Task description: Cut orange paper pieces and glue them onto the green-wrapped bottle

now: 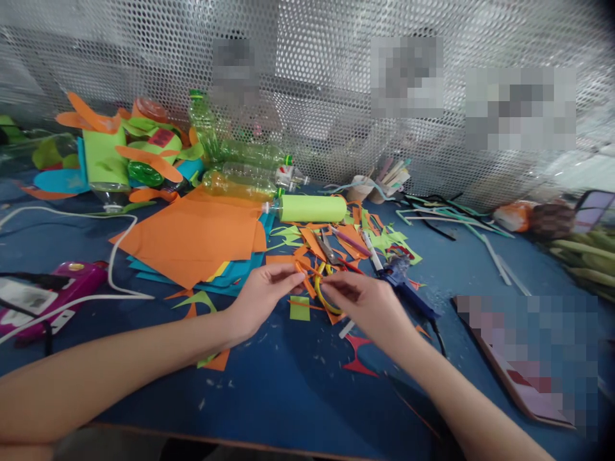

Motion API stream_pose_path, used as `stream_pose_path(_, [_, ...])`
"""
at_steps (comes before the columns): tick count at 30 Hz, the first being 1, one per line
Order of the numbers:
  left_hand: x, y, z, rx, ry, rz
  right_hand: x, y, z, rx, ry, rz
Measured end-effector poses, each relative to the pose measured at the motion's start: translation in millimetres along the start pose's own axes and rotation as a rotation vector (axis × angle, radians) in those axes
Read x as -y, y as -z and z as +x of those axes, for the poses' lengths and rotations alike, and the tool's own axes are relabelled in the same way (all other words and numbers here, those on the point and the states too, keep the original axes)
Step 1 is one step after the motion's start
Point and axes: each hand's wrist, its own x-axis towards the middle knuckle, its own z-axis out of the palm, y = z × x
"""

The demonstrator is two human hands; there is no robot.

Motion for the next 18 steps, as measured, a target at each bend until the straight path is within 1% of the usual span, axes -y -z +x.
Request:
stream_pose_path(1, [0, 0.3, 1, -0.014, 0.013, -0.020, -6, 9, 2, -0.030, -0.007, -0.146])
stream_pose_path(3, [-1, 1.2, 3, -0.023, 0.026, -0.043, -21, 28, 5, -0.106, -0.031, -0.535])
stream_pose_path(4, [0, 1.8, 4, -0.020, 0.027, -0.043, -31, 37, 5, -0.121, -0.048, -0.721])
stream_pose_path(5, [0, 2.5, 6, -0.014, 0.026, -0.038, -41, 44, 5, -0.076, -0.065, -0.878])
stream_pose_path(6, [0, 3.3, 7, -0.012, 0.025, -0.030, -51, 50, 4, 0.018, -0.066, -1.012])
stream_pose_path(7, [1, 4.0, 8, -0.012, 0.024, -0.022, -60, 55, 3, 0.107, -0.086, -1.097])
stream_pose_path(9, [1, 5.2, 10, -0.018, 0.018, -0.009, -75, 58, 3, 0.208, -0.184, -1.143])
stream_pose_path(10, [1, 5.6, 10, -0.019, 0.018, -0.003, -80, 59, 3, 0.260, -0.199, -1.138])
stream_pose_path(12, [0, 6.4, 12, -0.016, 0.026, 0.006, -85, 58, 6, 0.314, -0.215, -1.118])
stream_pose_path(16, [-2, 8.6, 13, 0.007, 0.054, 0.019, -83, 59, 9, 0.327, -0.258, -1.105])
stream_pose_path(18, [-2, 10.4, 15, 0.013, 0.043, 0.025, -78, 62, 8, 0.283, -0.279, -1.103])
